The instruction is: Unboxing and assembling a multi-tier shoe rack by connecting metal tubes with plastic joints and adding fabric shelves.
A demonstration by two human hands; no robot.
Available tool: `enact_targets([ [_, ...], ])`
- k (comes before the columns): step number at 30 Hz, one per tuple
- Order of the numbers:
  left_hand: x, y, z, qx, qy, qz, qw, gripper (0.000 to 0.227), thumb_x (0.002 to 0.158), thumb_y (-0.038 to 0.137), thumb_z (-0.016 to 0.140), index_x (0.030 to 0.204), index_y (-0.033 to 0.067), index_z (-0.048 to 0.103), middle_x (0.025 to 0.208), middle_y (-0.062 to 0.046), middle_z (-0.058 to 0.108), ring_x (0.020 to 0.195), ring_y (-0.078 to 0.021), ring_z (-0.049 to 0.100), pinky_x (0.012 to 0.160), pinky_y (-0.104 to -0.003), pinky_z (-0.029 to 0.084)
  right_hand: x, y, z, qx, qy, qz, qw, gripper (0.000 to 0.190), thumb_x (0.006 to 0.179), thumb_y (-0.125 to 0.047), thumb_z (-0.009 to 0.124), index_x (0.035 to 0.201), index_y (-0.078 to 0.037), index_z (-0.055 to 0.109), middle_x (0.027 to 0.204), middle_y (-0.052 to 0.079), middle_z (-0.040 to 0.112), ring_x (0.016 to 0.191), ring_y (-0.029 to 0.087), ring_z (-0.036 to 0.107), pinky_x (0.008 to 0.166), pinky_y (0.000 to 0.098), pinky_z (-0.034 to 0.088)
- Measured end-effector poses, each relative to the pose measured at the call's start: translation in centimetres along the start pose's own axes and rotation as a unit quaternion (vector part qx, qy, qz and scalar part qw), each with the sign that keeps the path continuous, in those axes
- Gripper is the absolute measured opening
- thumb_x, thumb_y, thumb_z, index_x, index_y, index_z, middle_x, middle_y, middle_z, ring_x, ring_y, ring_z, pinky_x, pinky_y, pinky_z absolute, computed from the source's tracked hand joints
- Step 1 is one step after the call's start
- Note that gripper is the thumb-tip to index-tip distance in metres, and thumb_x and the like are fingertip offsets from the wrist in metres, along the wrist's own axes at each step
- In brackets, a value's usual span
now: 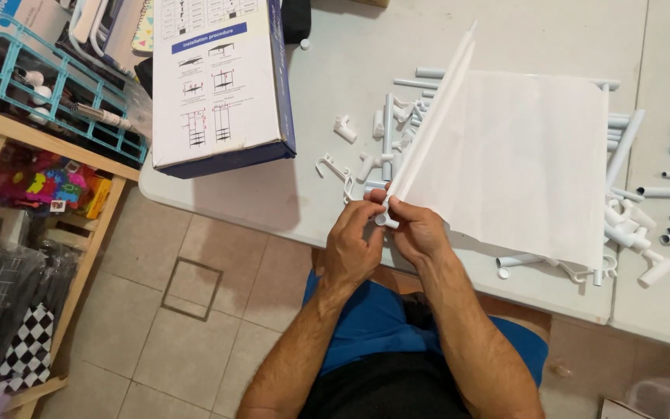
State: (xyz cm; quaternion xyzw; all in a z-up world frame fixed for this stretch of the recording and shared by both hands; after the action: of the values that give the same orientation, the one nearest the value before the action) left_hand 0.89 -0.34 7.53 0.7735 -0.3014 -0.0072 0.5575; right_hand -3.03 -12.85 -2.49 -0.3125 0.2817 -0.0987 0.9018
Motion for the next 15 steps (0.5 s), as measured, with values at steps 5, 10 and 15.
enact_targets([
  [5, -0.1, -0.8, 0.7, 0.043, 0.038, 0.044, 0.997, 0.026, 0.086, 0.000, 0.070, 0.110, 0.0116, 0.069, 0.103, -0.004, 0.067, 0.098, -0.0239, 0.071, 0.086, -0.035, 0.062, -0.3, -0.6, 0.9, -0.005, 0.002, 0.010, 1.000, 0.026, 0.092, -0.017, 0.070, 0.118, -0.011, 0.069, 0.102, 0.006, 0.076, 0.092, 0.017, 0.068, 0.093, 0.0377, 0.050],
  [10, -0.4, 0.4, 0.8, 0.109, 0.052, 0.142, 0.982, 0.023, 0.091, 0.006, 0.065, 0.113, 0.0115, 0.071, 0.104, -0.006, 0.067, 0.099, -0.0253, 0.070, 0.086, -0.038, 0.057, -0.6, -1.1, 1.1, -0.005, 0.030, 0.019, 0.999, 0.020, 0.091, -0.024, 0.073, 0.109, -0.013, 0.074, 0.084, -0.001, 0.070, 0.083, 0.016, 0.059, 0.099, 0.0469, 0.043],
  [15, -0.2, -0.6, 1.6, 0.116, 0.043, 0.169, 0.978, 0.019, 0.091, 0.006, 0.068, 0.109, 0.0101, 0.074, 0.106, -0.005, 0.069, 0.100, -0.0242, 0.070, 0.085, -0.037, 0.055, 1.5, -0.2, -1.5, -0.022, 0.039, 0.016, 0.999, 0.022, 0.094, -0.021, 0.067, 0.113, -0.012, 0.072, 0.090, 0.001, 0.067, 0.087, 0.016, 0.058, 0.086, 0.0407, 0.045],
])
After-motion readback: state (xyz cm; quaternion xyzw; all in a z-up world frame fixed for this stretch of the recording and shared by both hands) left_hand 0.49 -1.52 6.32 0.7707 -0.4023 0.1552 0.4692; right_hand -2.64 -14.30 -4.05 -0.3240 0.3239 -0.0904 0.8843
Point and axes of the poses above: each hand's wrist, its own x-axis towards the middle knuckle, its own z-axis out of the palm, y = z × x, the point moved 7 cm from there along x, towards the middle knuckle
